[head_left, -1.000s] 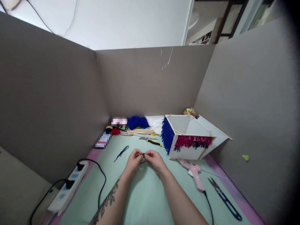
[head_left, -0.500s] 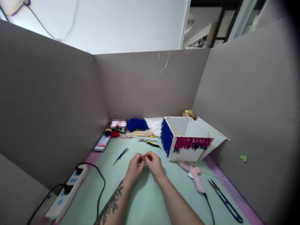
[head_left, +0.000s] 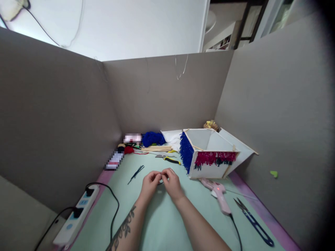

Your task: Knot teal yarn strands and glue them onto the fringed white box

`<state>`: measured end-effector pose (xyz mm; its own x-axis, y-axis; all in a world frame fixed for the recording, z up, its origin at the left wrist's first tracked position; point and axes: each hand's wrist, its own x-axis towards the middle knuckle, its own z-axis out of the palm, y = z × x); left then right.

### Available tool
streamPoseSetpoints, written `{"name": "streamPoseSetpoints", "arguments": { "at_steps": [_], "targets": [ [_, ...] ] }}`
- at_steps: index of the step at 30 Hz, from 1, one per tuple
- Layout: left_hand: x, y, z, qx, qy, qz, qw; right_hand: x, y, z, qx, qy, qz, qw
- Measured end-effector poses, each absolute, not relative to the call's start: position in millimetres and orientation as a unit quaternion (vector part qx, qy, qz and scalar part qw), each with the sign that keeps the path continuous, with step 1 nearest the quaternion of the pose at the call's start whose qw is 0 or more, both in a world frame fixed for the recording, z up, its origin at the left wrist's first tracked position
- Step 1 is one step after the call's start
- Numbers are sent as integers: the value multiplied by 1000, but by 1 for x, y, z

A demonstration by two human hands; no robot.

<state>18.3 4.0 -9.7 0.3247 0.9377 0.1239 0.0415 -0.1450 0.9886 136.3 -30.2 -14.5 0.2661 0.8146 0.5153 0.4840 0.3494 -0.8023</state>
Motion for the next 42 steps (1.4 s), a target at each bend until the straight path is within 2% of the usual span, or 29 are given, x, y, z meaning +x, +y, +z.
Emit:
{"name": "streamPoseSetpoints", "arguments": {
  "at_steps": [12,17,20,30,36,42],
  "targets": [
    [6,7,3,596,490,523,362,156,-20,-24,-605,-487,233,585],
    [7,6,3,647,454,493,362,151,-20,-23,-559,-507,258,603],
    [10,5,2,686,427,472,354,145,-22,-22,-531,-548,276,584],
    [8,9,-2,680,442,492,316,151,-17,-27,-548,-519,247,608],
    [13,6,-6,745,402,437,305,145,-20,-24,-536,-552,258,584],
    [9,6,-2,718,435,462,285,146,-19,-24,-545,-540,261,587]
  ]
}}
